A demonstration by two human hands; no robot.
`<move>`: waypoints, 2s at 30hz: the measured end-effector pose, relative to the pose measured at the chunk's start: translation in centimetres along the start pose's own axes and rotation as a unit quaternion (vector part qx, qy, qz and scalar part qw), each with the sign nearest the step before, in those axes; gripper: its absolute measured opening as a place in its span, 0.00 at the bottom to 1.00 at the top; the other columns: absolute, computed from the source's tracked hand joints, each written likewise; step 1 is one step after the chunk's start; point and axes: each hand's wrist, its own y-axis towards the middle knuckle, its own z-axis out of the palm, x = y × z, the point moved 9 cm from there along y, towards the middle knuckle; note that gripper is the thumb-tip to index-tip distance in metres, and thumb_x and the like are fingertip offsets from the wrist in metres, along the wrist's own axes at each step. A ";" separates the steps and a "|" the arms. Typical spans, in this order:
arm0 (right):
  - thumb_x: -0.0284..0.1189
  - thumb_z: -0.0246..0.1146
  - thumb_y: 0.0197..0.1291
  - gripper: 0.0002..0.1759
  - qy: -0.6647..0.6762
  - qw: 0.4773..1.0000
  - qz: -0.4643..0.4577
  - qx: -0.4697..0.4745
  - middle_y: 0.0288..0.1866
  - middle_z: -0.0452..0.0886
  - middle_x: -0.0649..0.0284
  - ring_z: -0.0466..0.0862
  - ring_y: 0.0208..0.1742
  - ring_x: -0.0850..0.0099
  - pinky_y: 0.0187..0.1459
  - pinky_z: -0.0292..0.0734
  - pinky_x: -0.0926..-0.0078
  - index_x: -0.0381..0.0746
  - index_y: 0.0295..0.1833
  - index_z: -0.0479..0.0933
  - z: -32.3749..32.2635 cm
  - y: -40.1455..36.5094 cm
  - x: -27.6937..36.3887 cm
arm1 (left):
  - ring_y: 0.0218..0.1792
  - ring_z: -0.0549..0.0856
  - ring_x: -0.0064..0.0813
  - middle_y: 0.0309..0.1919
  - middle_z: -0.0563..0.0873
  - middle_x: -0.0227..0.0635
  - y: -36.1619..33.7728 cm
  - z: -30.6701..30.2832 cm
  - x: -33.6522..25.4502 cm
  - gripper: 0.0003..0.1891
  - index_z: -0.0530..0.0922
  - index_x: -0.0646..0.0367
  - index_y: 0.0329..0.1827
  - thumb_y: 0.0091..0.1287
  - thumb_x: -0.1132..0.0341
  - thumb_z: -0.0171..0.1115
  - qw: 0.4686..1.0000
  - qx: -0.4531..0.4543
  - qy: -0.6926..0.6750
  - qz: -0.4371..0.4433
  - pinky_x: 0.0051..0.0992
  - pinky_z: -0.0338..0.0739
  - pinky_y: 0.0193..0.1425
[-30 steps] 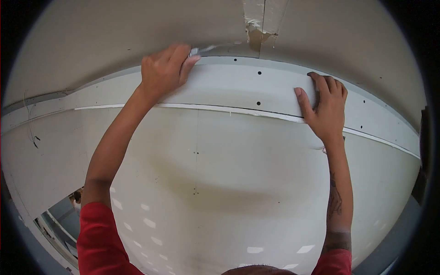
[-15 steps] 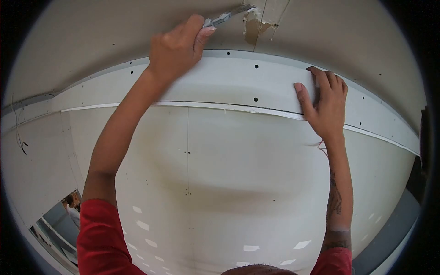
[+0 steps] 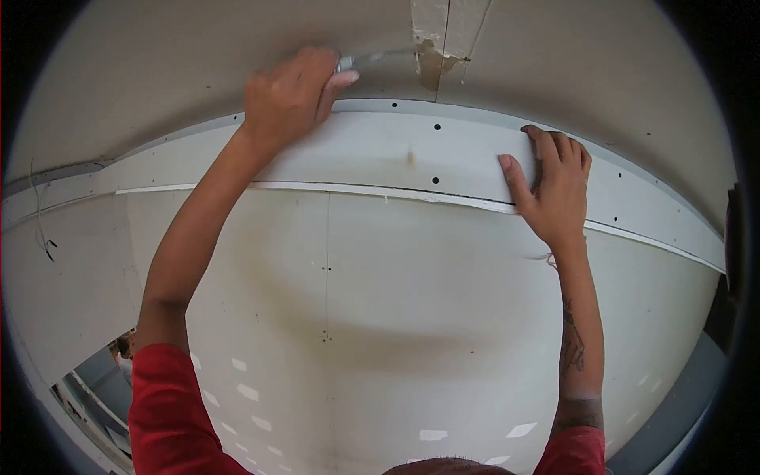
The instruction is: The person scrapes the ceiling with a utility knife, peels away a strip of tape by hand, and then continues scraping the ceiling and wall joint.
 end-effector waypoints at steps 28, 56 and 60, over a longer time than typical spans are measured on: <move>0.50 0.68 0.65 0.31 0.103 0.994 -0.004 0.044 0.53 0.82 0.47 0.75 0.61 0.53 0.72 0.57 0.48 0.34 0.61 0.81 -0.3 0.6 -0.8 | 0.11 0.76 0.34 0.20 0.82 0.31 2.2 -0.1 0.4 0.18 0.74 0.51 0.37 0.75 0.46 0.62 0.975 0.201 0.086 0.031 0.33 0.66 0.13; 0.32 0.55 0.80 0.19 0.250 0.962 -0.083 0.072 0.43 0.84 0.56 0.85 0.37 0.66 0.41 0.80 0.70 0.45 0.72 0.72 -6.0 5.8 4.8 | 0.52 0.78 0.40 0.46 0.82 0.38 -2.5 1.6 -5.8 0.16 0.86 0.54 0.55 0.65 0.62 0.67 0.924 0.046 -0.080 -0.370 0.45 0.70 0.57; 0.21 0.58 0.76 0.25 0.180 0.961 -0.210 0.028 0.41 0.81 0.63 0.79 0.30 0.80 0.31 0.79 0.76 0.46 0.75 0.72 -5.3 7.2 6.7 | 0.46 0.86 0.42 0.44 0.88 0.46 -5.5 5.1 -1.2 0.24 0.89 0.58 0.51 0.79 0.49 0.51 0.884 0.247 0.001 -0.396 0.43 0.71 0.62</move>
